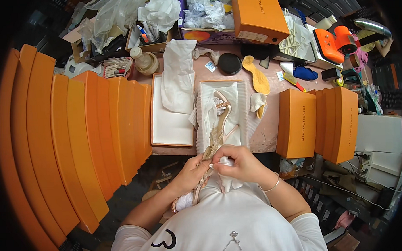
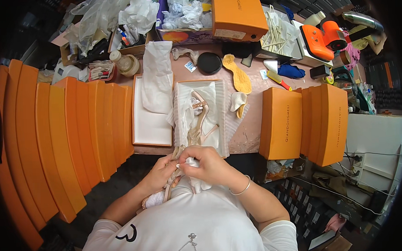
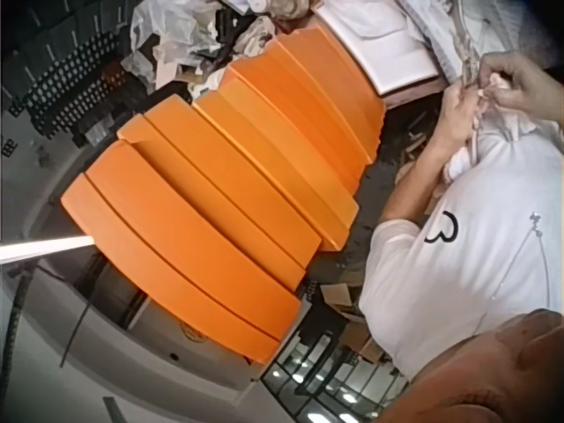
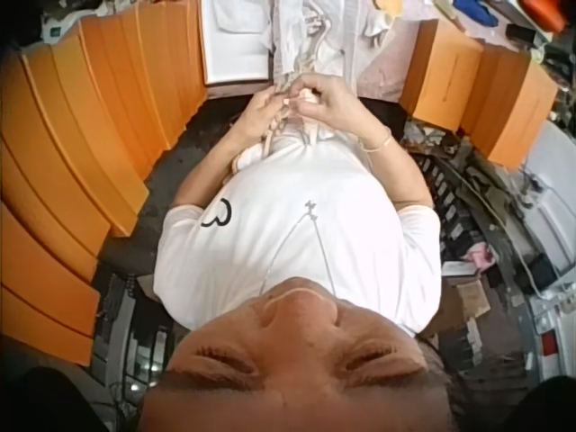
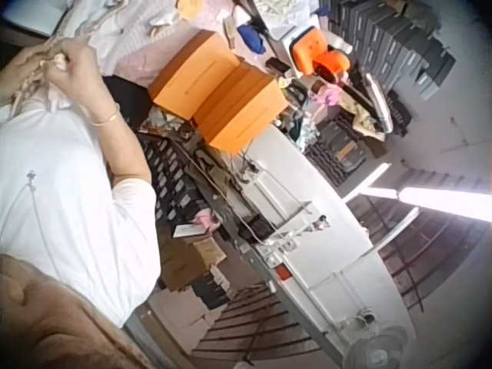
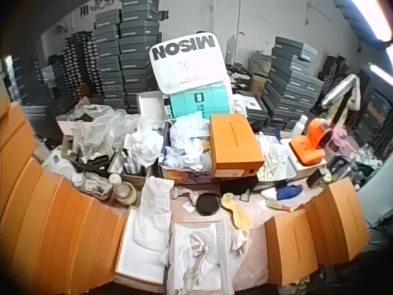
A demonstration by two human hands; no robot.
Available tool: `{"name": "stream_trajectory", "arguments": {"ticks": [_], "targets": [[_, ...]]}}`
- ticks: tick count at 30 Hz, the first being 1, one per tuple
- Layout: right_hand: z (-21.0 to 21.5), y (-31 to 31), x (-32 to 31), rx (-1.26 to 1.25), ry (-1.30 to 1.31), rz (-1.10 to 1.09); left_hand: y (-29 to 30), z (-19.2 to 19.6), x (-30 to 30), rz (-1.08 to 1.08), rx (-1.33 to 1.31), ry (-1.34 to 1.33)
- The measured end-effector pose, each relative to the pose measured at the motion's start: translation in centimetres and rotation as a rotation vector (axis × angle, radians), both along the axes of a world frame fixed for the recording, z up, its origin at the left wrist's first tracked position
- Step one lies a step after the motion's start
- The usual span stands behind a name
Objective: Inspect, clean, and pack high-heeled shoes into boxes for shipping.
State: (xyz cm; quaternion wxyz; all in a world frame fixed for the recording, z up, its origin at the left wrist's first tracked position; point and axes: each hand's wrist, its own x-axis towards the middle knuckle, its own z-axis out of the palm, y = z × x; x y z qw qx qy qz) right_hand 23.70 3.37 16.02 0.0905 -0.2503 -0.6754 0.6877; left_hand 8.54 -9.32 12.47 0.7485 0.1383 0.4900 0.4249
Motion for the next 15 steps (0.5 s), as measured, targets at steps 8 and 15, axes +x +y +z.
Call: {"name": "stream_trajectory", "arguments": {"ticks": [8, 15], "targets": [[-3.7, 0.8, 0.9, 0.317, -0.221, 0.034, -0.1, 0.9, 0.2, -0.019, 0.019, 0.041], [0.6, 0.9, 0.7, 0.04, -0.084, -0.04, -0.3, 0.5, 0.0, 0.043, -0.037, -0.001]]}}
